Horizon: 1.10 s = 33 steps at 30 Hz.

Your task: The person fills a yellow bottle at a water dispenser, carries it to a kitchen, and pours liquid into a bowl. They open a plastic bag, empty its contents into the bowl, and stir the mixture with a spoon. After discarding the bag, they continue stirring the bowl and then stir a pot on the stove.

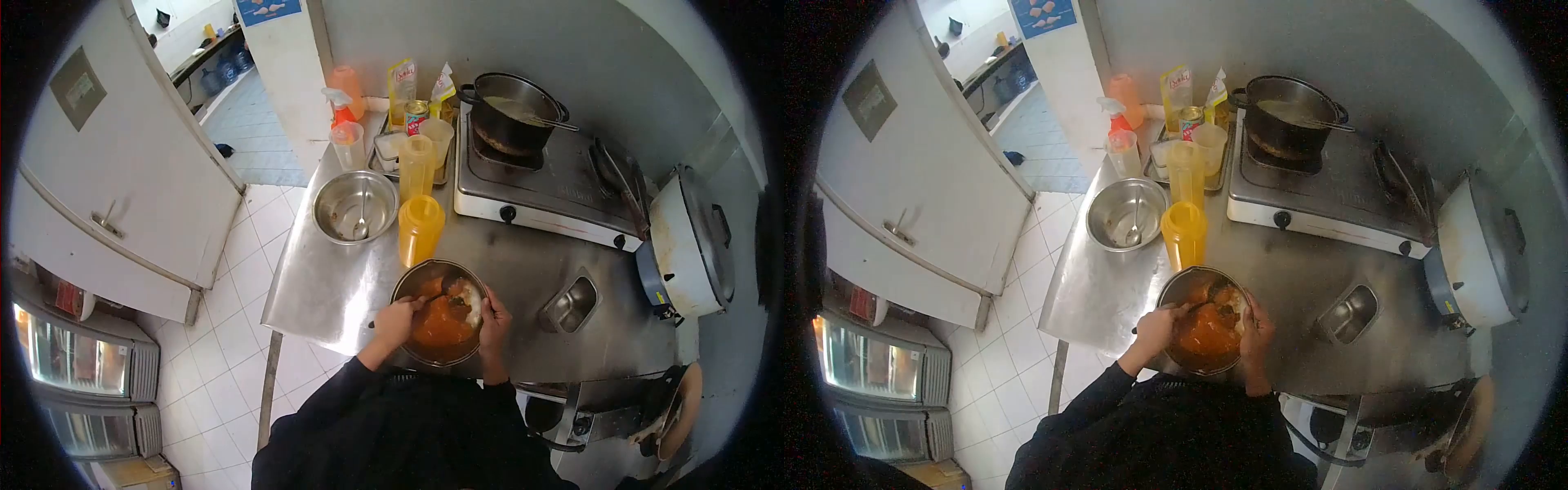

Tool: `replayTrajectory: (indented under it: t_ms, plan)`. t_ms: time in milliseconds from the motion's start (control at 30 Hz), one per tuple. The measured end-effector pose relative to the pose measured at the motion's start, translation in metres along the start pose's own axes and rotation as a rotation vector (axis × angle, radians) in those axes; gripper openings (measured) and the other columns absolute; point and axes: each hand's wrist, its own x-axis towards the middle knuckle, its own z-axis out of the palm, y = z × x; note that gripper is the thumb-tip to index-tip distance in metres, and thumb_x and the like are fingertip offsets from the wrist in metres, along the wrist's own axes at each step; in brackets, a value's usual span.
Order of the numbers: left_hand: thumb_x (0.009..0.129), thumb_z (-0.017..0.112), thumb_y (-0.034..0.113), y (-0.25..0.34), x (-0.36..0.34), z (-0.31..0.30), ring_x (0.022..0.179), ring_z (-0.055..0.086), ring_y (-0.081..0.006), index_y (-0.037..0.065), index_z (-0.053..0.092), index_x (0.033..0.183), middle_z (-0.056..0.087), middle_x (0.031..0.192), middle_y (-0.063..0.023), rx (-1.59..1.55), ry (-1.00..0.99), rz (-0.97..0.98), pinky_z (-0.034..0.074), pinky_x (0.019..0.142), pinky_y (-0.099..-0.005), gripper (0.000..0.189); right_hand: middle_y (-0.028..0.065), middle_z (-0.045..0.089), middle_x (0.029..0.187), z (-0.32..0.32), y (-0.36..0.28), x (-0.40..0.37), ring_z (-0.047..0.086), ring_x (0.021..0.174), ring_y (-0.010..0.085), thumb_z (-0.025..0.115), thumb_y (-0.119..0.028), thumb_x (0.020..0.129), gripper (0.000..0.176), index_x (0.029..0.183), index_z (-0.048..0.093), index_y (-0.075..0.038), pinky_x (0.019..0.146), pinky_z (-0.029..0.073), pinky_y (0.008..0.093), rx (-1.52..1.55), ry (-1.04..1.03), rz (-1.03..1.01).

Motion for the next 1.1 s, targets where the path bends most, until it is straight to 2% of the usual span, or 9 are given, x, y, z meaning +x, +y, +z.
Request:
replayTrajectory:
  t_ms: [100,200,267,500,667,833,933,1000,1100]
  plan:
    - [0.075,0.047,0.012,-0.015,-0.003,0.001,0.068,0.058,-0.0240,0.021,0.054,0.103,0.056,0.074,-0.0070,0.248,-0.023,-0.020,0.047,0.053,-0.0341,0.031,0.0081,0.056,0.098,-0.002,0.000,0.000,0.050,0.084,0.0103,0.049,-0.011,0.082,0.027,0.106,0.052,0.002,0.077,0.038,0.0231,-0.020,-0.022,-0.027]
    - [0.077,0.040,0.011,-0.028,-0.011,0.006,0.061,0.058,-0.0243,0.022,0.052,0.106,0.055,0.084,-0.0074,0.396,0.013,0.054,0.047,0.048,-0.0345,0.033,0.0086,0.056,0.099,-0.003,0.004,0.000,0.050,0.085,0.0106,0.048,-0.011,0.083,0.028,0.106,0.051,0.003,0.078,0.038,0.0234,-0.063,-0.009,-0.052]
    - [0.076,0.041,0.012,-0.023,-0.022,-0.002,0.058,0.058,-0.0252,0.021,0.054,0.103,0.055,0.080,-0.0089,0.446,-0.122,-0.022,0.047,0.048,-0.0355,0.031,0.0103,0.056,0.099,-0.004,0.001,0.000,0.050,0.088,0.0137,0.046,-0.010,0.083,0.027,0.107,0.052,0.001,0.079,0.038,0.0256,-0.128,-0.008,-0.045]
    - [0.073,0.047,0.019,-0.006,-0.040,-0.018,0.059,0.057,-0.0295,0.022,0.055,0.101,0.057,0.070,-0.0120,0.235,-0.328,-0.072,0.047,0.050,-0.0399,0.029,0.0111,0.056,0.096,-0.010,0.015,-0.001,0.051,0.089,0.0161,0.043,-0.009,0.083,0.026,0.106,0.053,-0.002,0.079,0.038,0.0271,-0.115,0.027,-0.005]
    - [0.072,0.047,0.017,0.010,-0.035,-0.012,0.068,0.056,-0.0326,0.021,0.053,0.105,0.057,0.074,-0.0171,0.034,-0.441,-0.048,0.046,0.060,-0.0411,0.034,0.0104,0.056,0.096,-0.009,0.006,-0.003,0.051,0.088,0.0163,0.042,-0.009,0.084,0.025,0.105,0.053,0.000,0.079,0.038,0.0272,-0.114,0.055,-0.028]
    - [0.074,0.048,0.017,0.021,-0.018,0.007,0.071,0.056,-0.0332,0.016,0.055,0.101,0.057,0.075,-0.0179,-0.093,-0.387,-0.019,0.045,0.065,-0.0420,0.028,0.0086,0.057,0.096,-0.011,0.010,-0.002,0.051,0.084,0.0119,0.047,-0.010,0.083,0.025,0.104,0.052,0.004,0.077,0.039,0.0230,-0.043,0.092,0.069]
    - [0.074,0.049,0.020,0.018,-0.001,0.020,0.070,0.056,-0.0342,0.013,0.058,0.095,0.058,0.075,-0.0186,-0.179,-0.274,0.010,0.045,0.064,-0.0443,0.024,0.0084,0.057,0.095,-0.007,0.002,-0.002,0.052,0.084,0.0126,0.047,-0.008,0.083,0.025,0.104,0.053,0.004,0.076,0.040,0.0239,-0.072,0.077,-0.028]
    - [0.074,0.049,0.020,0.009,0.012,0.027,0.071,0.056,-0.0346,0.013,0.057,0.097,0.058,0.076,-0.0188,-0.214,-0.219,0.018,0.045,0.064,-0.0447,0.025,0.0127,0.054,0.101,-0.008,-0.001,-0.002,0.051,0.093,0.0187,0.042,-0.009,0.083,0.026,0.104,0.053,0.001,0.082,0.038,0.0296,-0.040,0.036,0.017]
    - [0.075,0.048,0.021,-0.004,0.022,0.018,0.070,0.056,-0.0350,0.014,0.057,0.098,0.058,0.075,-0.0186,-0.117,-0.129,-0.010,0.045,0.063,-0.0440,0.025,0.0137,0.054,0.101,-0.009,-0.002,0.000,0.050,0.094,0.0196,0.041,-0.007,0.083,0.026,0.105,0.053,0.001,0.083,0.037,0.0298,-0.145,0.035,0.072]
